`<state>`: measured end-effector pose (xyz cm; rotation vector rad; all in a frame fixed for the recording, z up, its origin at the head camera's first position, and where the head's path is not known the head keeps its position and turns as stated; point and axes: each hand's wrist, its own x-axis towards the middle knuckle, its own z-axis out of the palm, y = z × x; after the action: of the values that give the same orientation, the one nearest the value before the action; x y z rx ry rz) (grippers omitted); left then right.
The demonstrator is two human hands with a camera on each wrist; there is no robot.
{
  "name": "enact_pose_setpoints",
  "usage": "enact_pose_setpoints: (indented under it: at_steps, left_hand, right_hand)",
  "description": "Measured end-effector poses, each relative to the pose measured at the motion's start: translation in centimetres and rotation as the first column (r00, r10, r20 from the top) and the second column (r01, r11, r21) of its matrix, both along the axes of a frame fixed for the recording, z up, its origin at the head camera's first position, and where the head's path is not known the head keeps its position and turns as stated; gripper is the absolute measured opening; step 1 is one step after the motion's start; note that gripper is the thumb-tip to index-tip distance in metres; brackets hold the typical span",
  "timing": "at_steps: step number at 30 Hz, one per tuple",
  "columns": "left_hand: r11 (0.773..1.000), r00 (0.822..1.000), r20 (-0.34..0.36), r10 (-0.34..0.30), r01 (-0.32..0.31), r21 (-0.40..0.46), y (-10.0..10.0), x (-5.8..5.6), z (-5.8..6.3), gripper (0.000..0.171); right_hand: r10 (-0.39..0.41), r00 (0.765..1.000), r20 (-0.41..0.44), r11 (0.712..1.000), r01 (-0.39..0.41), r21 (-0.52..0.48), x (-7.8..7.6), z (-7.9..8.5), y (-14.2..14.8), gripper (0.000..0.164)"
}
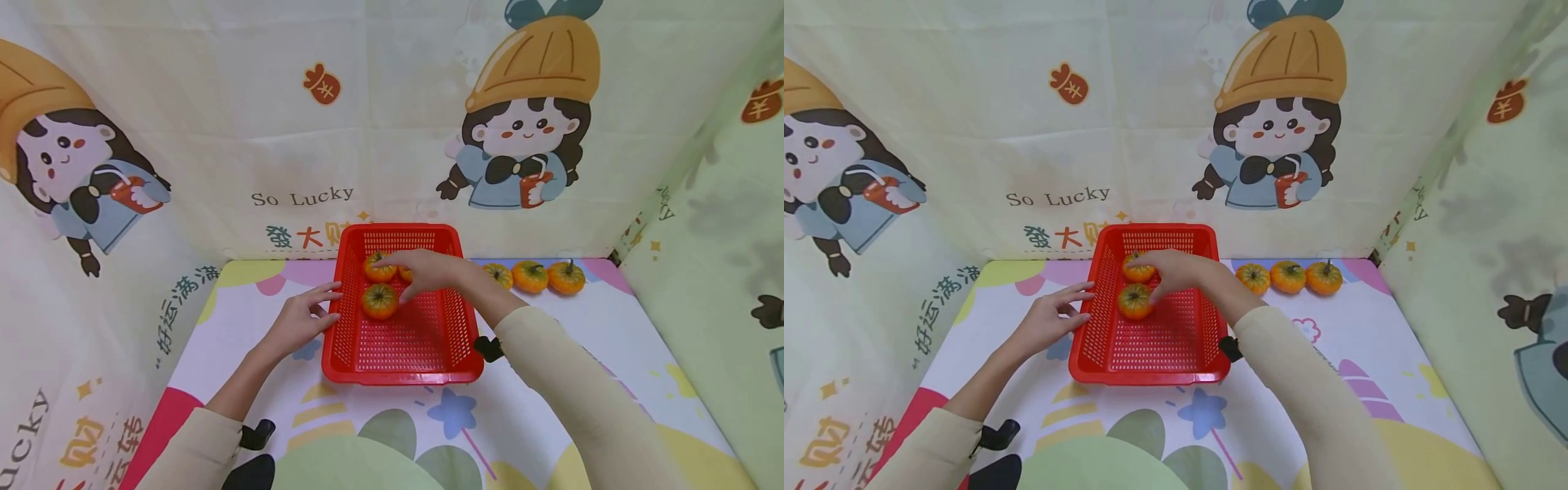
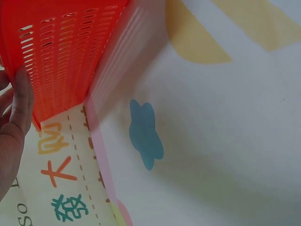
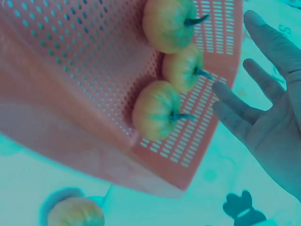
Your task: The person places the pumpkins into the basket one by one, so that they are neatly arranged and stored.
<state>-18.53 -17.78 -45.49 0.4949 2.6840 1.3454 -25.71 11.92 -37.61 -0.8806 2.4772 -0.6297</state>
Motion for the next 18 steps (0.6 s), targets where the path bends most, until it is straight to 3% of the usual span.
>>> enact_pose_setpoints:
  at_steps: [7, 13, 18]
  left_hand:
    - [1.000, 1.000, 0.014, 0.003, -0.003, 0.003, 0.1, -0.1, -0.1, 0.049]
    - [1.000, 1.000, 0.017, 0.005, -0.005, 0.003, 0.1, 0.0, -0.1, 0.049]
    - [1.000, 1.000, 0.021, 0.008, -0.008, 0.006, 0.1, 0.0, -0.1, 0.049]
  right_hand:
    - [-0.092, 0.995, 0.036, 0.985, 0.097, -0.141, 0.9, 0.9, 3.6, 0.074]
    - [-0.147, 0.984, -0.099, 0.973, 0.126, -0.193, 1.6, 0.5, 7.3, 0.083]
    - [-0.290, 0.951, -0.110, 0.936, 0.258, -0.241, 2.3, -0.7, 10.1, 0.088]
